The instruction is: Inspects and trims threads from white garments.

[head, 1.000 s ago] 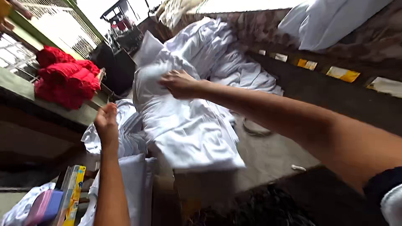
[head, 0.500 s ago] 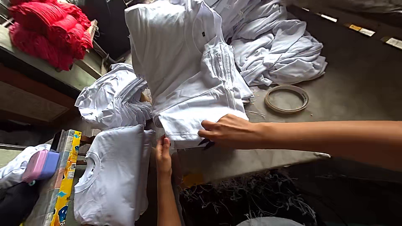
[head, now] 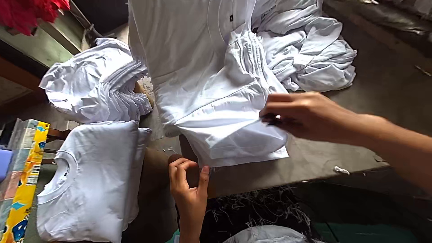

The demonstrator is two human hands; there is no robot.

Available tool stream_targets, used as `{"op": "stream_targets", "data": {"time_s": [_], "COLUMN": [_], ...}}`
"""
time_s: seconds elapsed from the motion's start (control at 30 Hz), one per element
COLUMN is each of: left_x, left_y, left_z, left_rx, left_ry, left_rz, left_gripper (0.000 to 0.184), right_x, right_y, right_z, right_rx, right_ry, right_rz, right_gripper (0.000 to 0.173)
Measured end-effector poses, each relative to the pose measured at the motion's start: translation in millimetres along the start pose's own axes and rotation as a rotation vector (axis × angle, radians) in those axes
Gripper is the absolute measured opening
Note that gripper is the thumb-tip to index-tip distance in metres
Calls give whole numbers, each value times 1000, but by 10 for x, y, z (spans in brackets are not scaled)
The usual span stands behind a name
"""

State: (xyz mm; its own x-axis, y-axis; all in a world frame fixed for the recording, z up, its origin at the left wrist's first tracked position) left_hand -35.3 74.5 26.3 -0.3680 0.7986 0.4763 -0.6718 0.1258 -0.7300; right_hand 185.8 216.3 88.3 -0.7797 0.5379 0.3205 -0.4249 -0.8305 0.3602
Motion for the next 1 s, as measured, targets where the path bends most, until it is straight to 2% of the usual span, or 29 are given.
{"op": "stream_targets", "data": {"time_s": [0.1,0.23,0.33,0.4,0.43,0.53,0.57,0.63,0.73,0.77,0.8,0.9,1.0], "left_x": [6,5,15,26,24,-6,-4,-28,0,10,17,50,256], "left_y": [-87,-125,-166,-172,-169,-148,-132,-88,-156,-233,-330,-591,-315], "left_z": [87,140,106,48,30,65,99,150,105,49,-27,-276,-186], "left_rx": [16,65,59,43,38,13,1,-24,-57,-64,-65,-30,103], "left_ry": [-52,-95,-99,-79,-70,-59,-68,-78,-68,-49,-20,44,-112], "left_rz": [-45,-56,-68,-69,-68,-62,-60,-40,-69,-98,-137,-269,-185], "left_gripper": [34,32,29,29,30,26,25,22,20,21,22,25,23], "right_x": [41,43,139,329,464,616,580,382,-36,-129,-189,-232,-192], "right_y": [-218,-205,19,71,-49,-625,-559,-37,554,616,633,731,862], "right_z": [81,20,25,211,435,998,1001,535,-531,-668,-659,-303,13], "right_rx": [-77,-125,-57,33,26,-51,-60,18,144,119,114,149,95], "right_ry": [-4,30,87,93,1,-362,-403,-285,-4,-22,-99,-286,-322], "right_rz": [-56,-51,74,124,73,-320,-320,-103,142,203,231,245,251], "right_gripper": [12,14,10,10,15,34,37,28,33,23,13,14,15]}}
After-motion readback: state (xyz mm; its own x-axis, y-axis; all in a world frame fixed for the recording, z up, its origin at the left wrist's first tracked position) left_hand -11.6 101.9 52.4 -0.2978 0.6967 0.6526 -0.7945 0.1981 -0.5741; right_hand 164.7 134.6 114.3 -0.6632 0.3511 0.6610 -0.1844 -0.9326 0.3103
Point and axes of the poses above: each hand's wrist, its own x-axis towards the middle knuckle, its own z-axis out of the back of the hand, y = z × x, the point moved 10 cm from there along x, towards the middle knuckle, and after that the axes turned 3 degrees about x, right-handed, at the moved point
